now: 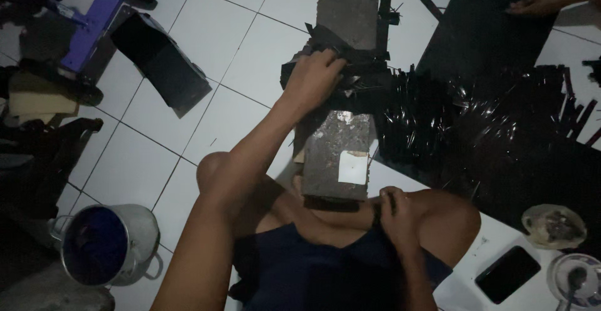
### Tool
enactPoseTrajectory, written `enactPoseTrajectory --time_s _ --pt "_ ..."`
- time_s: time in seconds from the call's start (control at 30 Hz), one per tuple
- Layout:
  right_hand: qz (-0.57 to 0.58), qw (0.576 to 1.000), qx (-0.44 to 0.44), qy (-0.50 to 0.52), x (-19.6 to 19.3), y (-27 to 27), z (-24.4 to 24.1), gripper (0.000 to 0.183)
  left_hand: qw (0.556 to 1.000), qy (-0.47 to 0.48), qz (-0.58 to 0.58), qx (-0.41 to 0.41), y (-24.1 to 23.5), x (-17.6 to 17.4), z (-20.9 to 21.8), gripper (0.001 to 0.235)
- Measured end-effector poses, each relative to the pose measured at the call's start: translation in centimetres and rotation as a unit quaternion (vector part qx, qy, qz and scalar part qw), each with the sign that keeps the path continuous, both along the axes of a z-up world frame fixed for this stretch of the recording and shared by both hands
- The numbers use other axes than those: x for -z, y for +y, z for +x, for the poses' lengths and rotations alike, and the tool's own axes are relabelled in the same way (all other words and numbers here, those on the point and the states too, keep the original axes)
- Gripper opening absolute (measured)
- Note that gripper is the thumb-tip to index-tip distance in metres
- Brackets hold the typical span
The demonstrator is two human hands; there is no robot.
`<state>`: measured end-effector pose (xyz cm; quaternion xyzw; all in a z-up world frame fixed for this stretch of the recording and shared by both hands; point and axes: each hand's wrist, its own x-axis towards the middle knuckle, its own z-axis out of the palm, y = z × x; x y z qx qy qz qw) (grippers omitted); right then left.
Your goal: The person sits on the floor and uses a knife to cut a black sheet material into strips on a small wooden board. The person repeatedly cuts the material and places the resulting strips on the floor.
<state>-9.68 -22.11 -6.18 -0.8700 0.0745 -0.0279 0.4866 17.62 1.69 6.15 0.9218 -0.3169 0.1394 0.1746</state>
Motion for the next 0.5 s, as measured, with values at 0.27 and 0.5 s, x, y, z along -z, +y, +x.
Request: enactPoseTrajectory --time_s 0.27,0.5 --pt "-0.071 0.997 0.034 0.001 -1.3 -1.6 -0.6 0.026 0.996 -0.055 -0.006 0.068 2.2 0.2 -6.4 0.025" --pt "-0.09 0.995 0.005 -0.051 -2.8 0.8 0.6 0.023 0.994 0.076 0.033 0.076 5.1 1.7 -15.9 0.035"
